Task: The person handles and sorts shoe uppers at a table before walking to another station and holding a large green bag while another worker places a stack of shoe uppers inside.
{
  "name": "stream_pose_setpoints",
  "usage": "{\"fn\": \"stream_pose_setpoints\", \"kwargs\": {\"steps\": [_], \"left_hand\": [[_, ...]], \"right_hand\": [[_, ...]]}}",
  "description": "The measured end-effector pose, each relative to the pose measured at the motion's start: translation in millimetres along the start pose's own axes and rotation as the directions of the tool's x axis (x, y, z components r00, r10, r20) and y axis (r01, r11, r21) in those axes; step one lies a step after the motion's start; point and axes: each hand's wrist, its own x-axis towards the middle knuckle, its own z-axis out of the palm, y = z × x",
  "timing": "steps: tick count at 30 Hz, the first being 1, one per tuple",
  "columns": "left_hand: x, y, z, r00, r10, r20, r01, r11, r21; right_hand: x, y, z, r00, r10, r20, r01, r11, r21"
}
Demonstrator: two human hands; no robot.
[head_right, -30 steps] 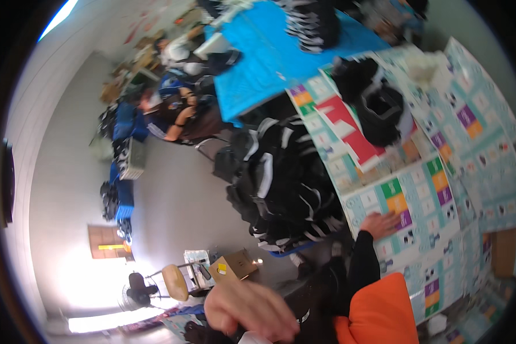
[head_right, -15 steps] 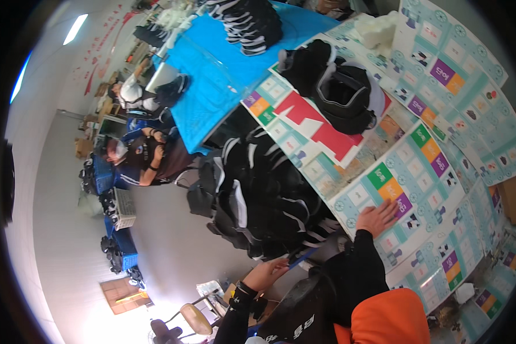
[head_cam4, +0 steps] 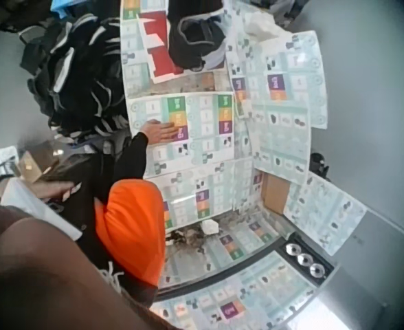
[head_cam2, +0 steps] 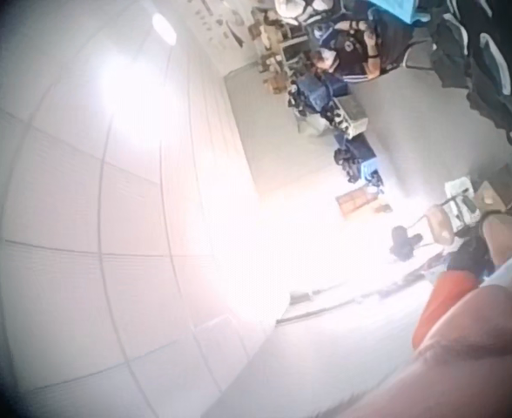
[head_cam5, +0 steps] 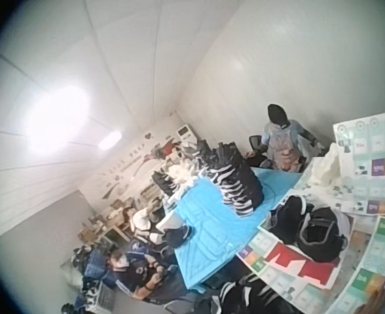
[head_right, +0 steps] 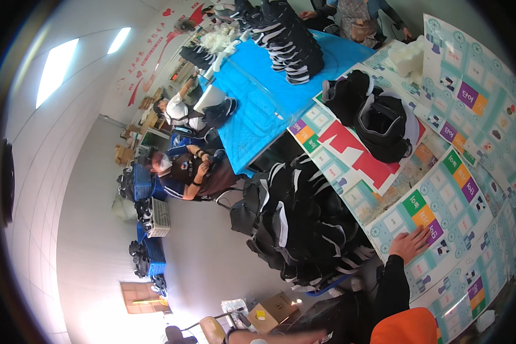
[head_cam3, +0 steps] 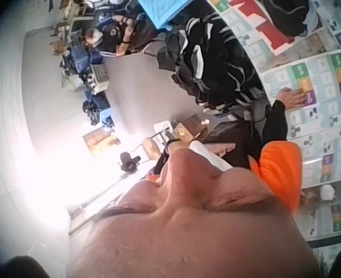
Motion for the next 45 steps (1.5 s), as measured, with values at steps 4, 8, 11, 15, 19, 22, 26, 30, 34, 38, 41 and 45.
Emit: {"fn": "stream_pose_setpoints", "kwargs": {"steps": [4, 8, 11, 15, 19, 22, 26, 30, 34, 38, 41, 45], "left_hand": [[6.7, 14.8, 25.4, 0.983, 0.122, 0.135, -0.113, 0.991, -0.069], [4.1, 20.9, 41.1, 0.971, 0.156, 0.181, -0.146, 0.987, -0.068], [-0.1, 22.7, 48.3, 0.966, 0.161, 0.204, -0.152, 0.987, -0.057], [-7.2, 24.2, 54.2, 0.958, 0.174, 0.230, -0.167, 0.985, -0.048], [-14.2, 25.3, 62.5, 0.946, 0.198, 0.256, -0.193, 0.980, -0.045], [-26.1, 23.1, 66.6, 0.942, 0.213, 0.260, -0.214, 0.977, -0.024], [-44.0, 23.1, 80.6, 0.933, 0.262, 0.245, -0.276, 0.961, 0.021], [-53.4, 15.3, 74.7, 0.888, 0.333, 0.316, -0.353, 0.935, 0.007], [-65.6, 18.2, 102.4, 0.882, 0.358, 0.305, -0.405, 0.908, 0.106], [-74.4, 17.9, 105.2, 0.866, 0.358, 0.349, -0.423, 0.897, 0.130], [-90.9, 22.9, 106.3, 0.872, 0.349, 0.343, -0.419, 0.895, 0.153], [-120.1, 31.1, 103.1, 0.934, 0.248, 0.256, -0.318, 0.903, 0.288]], "right_hand": [[1.7, 2.6, -5.6, 0.997, 0.026, 0.077, -0.023, 0.999, -0.046], [1.4, 3.4, -8.1, 0.993, 0.039, 0.108, -0.031, 0.997, -0.075], [0.9, 0.2, -14.0, 0.989, 0.043, 0.145, -0.030, 0.995, -0.090], [-0.6, -0.9, -21.5, 0.984, 0.047, 0.174, -0.027, 0.992, -0.119], [-2.7, 2.3, -10.5, 0.992, 0.021, 0.125, -0.010, 0.996, -0.088], [-2.3, 6.1, -8.7, 0.990, 0.032, 0.137, -0.014, 0.991, -0.135], [-6.1, -15.1, -11.6, 0.995, -0.021, 0.096, 0.033, 0.990, -0.135], [-6.8, 30.0, 21.1, 0.968, -0.080, -0.237, 0.040, 0.985, -0.169], [-16.8, -13.1, -6.0, 0.995, 0.002, 0.104, 0.033, 0.942, -0.333], [-13.8, 11.2, 12.9, 0.999, -0.031, -0.032, 0.019, 0.941, -0.338], [-15.3, 8.2, 18.0, 0.986, -0.091, -0.142, 0.047, 0.956, -0.290], [-16.3, 3.0, 39.1, 0.958, -0.101, -0.268, 0.043, 0.976, -0.211]]}}
